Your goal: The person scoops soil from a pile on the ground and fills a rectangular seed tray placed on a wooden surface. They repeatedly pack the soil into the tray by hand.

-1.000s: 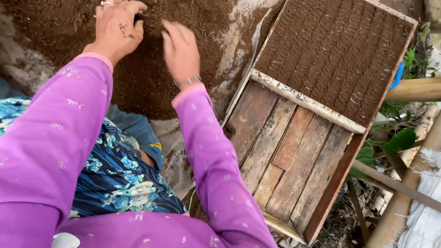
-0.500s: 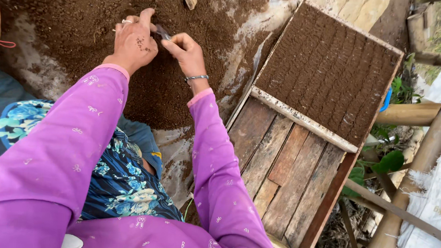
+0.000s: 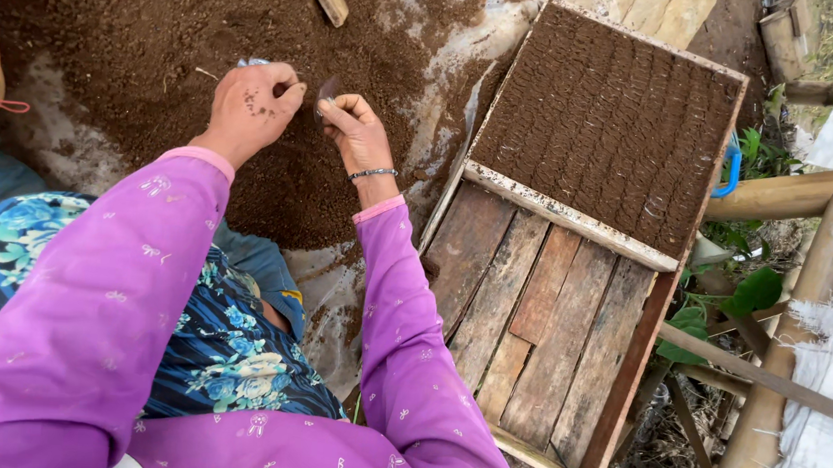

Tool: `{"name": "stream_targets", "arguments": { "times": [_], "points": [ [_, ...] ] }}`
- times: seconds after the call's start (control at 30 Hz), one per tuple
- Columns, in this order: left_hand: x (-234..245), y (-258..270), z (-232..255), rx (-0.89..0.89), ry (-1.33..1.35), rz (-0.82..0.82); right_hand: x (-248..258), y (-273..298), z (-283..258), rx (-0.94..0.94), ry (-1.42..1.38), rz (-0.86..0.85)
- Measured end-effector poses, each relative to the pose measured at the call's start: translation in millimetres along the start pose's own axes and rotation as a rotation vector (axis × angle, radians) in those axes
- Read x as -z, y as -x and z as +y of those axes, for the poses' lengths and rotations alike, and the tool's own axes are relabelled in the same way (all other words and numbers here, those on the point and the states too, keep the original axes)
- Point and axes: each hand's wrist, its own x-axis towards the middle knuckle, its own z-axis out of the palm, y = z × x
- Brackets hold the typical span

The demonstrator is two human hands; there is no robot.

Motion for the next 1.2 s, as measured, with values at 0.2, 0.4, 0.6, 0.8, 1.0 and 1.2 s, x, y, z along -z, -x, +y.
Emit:
{"name": "stream_targets", "arguments": {
  "times": [0.2, 0.4, 0.6, 0.8, 1.0, 1.2],
  "points": [
    [13.8, 15.9, 37.0, 0.181, 0.037, -0.197, 6.9, 13.8, 4.8, 0.258, 0.375, -0.032],
    [-4.2, 16.3, 14.9, 0.102, -0.009, -0.097, -9.4, 42.3, -7.1, 0.359, 0.599, -0.071],
    [-1.6, 34.0, 15.7, -0.126, -0.133, 0.057, -10.9, 64.5, 8.9, 0.832, 1.326, 0.077],
    [-18.5, 32.1, 23.3, -0.236, -0.127, -0.047, 3.2, 56.9, 18.1, 0.504, 1.651, -0.126],
    [-66.7, 12.3, -14.1, -0.228, -0.321, -0.112, 31.0, 27.7, -31.7, 0.221, 1.111, -0.57],
    [-60.2, 6.1, -14.8, -0.09, 0.046, -0.043, 39.4, -53.0, -14.6, 0.174, 0.936, 0.495]
  ]
}}
